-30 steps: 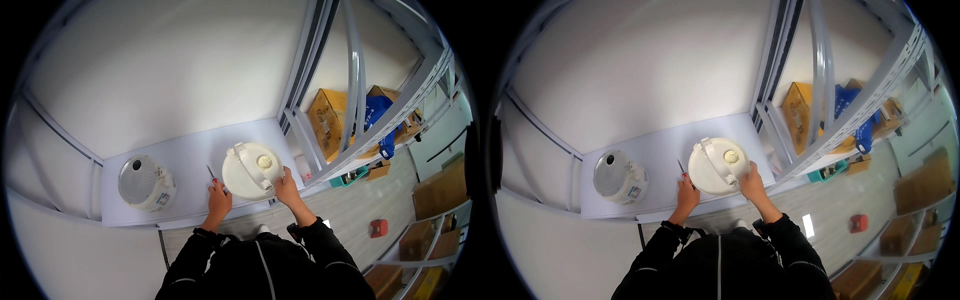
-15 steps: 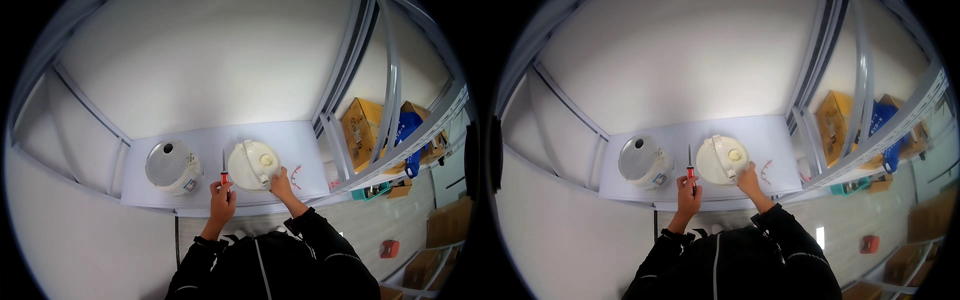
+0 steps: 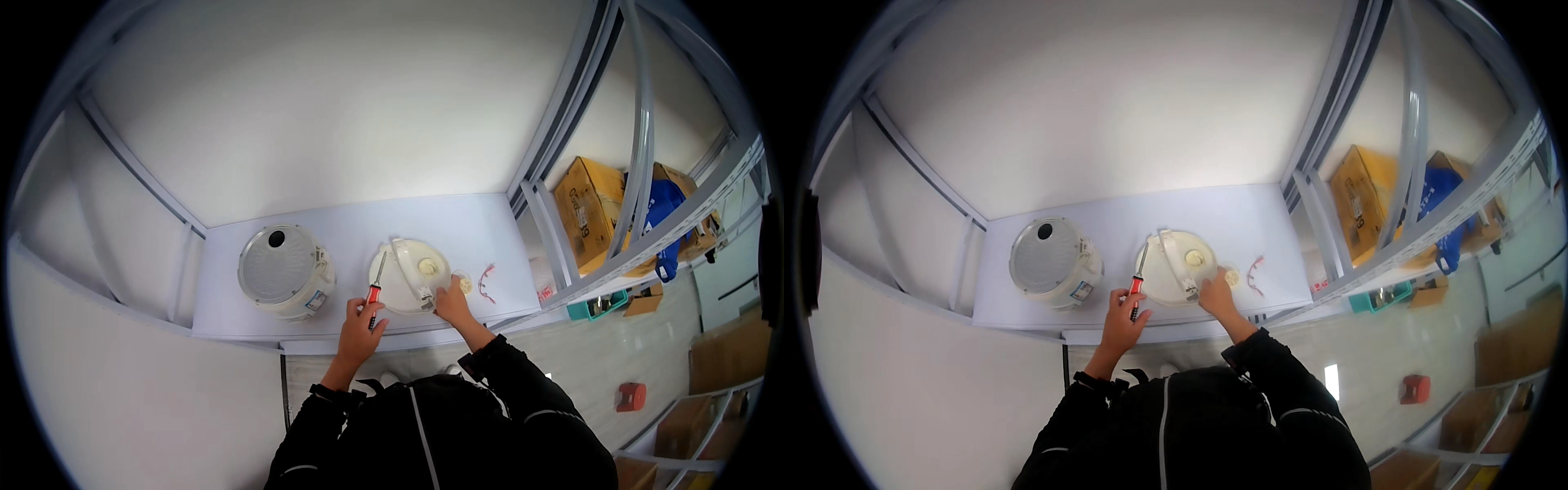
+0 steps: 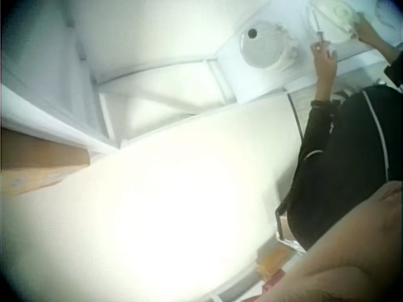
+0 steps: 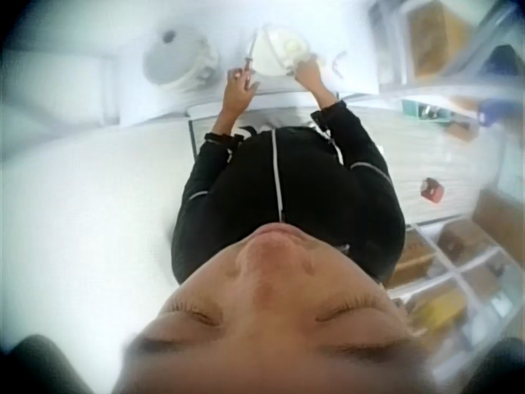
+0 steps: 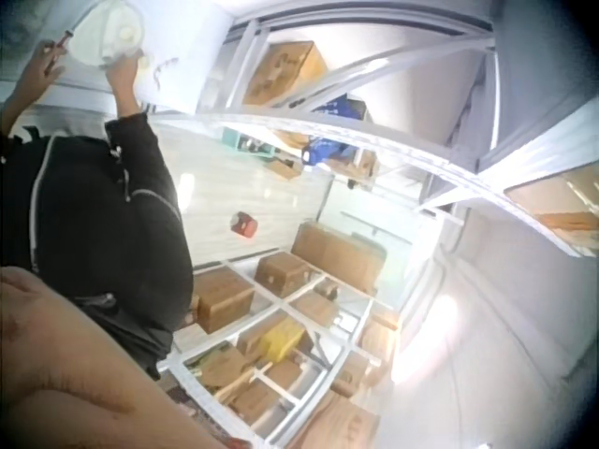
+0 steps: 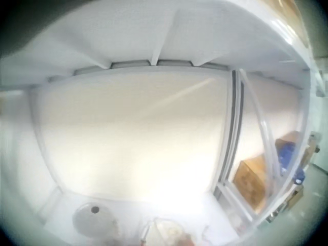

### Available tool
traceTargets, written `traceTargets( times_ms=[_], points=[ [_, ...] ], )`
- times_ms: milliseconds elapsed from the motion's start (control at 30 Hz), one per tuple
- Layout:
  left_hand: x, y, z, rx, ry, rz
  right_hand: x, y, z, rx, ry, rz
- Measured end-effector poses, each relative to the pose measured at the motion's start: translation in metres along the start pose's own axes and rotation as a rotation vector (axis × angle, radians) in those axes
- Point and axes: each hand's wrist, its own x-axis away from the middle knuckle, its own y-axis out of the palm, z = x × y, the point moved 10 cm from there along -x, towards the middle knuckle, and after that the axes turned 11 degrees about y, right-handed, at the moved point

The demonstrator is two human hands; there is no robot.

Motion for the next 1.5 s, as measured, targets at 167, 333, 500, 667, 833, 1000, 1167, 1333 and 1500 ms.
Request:
traceTargets(
  times_ms=[167,333,500,667,833,1000,1167,1333,1500],
  points=[
    [0.005,0.006,-0.011,0.022,0.004,-0.036,0.046,0.001,-0.058,-0.222,0.35,-0.17],
    [-0.001,0.023,-0.01,0.077,-0.028,-0.15,0.022,-0.001,-0.022,-0.048,0.158,-0.123],
    [-0.002,0.022,-0.01,0.101,-0.003,-0.19,0.02,-0.005,-0.023,0.169,0.09,-0.056],
    [-0.013,0.002,0.001,0.109,0.004,-0.182,0.043,-0.016,-0.069,0.384,0.135,-0.087],
    [-0.031,-0.022,0.028,0.131,0.058,-0.119,0.081,-0.034,-0.139,0.411,-0.224,0.111],
    [-0.04,-0.043,0.05,0.177,0.042,-0.1,0.138,-0.019,-0.225,0.265,-0.371,-0.257],
    [-0.037,-0.051,0.068,0.161,0.102,-0.148,0.173,0.01,-0.245,0.318,-0.631,-0.479],
    [-0.021,-0.056,0.099,0.304,0.062,-0.158,0.166,0.001,-0.232,0.285,-0.586,-0.435],
    [-0.024,-0.067,0.14,0.475,-0.057,-0.226,0.173,-0.022,-0.259,0.34,-0.714,-0.303]
  ],
)
